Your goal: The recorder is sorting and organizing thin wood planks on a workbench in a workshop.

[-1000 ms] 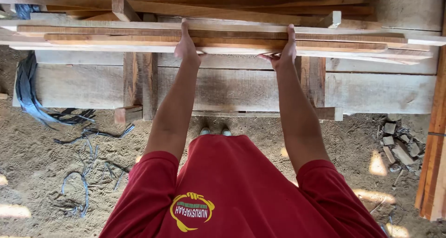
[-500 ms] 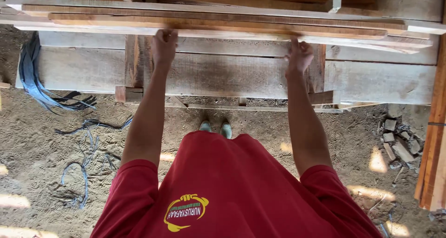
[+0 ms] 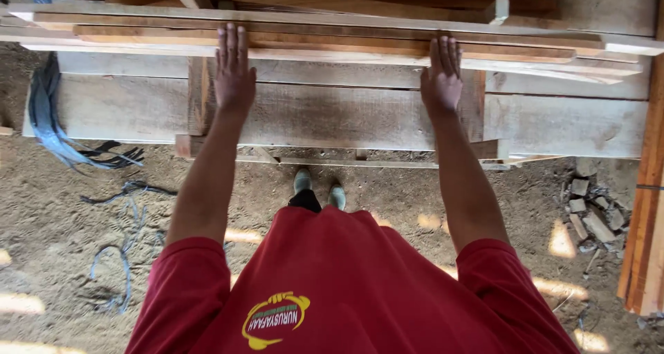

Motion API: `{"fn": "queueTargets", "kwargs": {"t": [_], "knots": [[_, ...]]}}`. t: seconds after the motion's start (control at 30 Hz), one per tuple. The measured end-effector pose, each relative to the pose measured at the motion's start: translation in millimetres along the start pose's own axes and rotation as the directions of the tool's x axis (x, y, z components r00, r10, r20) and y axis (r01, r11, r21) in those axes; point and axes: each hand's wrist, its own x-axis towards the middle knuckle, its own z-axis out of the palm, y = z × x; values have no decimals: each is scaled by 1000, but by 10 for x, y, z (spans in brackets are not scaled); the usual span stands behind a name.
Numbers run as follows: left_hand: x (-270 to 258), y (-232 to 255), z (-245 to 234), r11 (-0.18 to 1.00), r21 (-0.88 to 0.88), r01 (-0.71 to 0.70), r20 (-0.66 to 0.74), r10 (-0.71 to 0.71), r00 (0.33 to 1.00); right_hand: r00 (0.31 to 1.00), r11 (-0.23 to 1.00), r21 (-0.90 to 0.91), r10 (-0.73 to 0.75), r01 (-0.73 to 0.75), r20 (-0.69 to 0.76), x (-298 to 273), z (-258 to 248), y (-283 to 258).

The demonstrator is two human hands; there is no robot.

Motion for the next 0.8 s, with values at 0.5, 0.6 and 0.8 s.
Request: {"fn": "queueTargets", "kwargs": {"t": [0.5, 0.6, 0.8], "knots": [[11, -57, 144, 996, -10, -86, -321, 79, 944, 982, 983, -183, 1, -36, -188, 279, -11, -153], [30, -59, 142, 999, 1, -54, -242, 52, 969, 984, 980, -196, -6, -29, -176, 275, -40, -157], [41, 8, 219, 1000, 11, -17, -343, 20, 939, 984, 979, -204, -49, 13, -172, 276, -4, -92]]}}
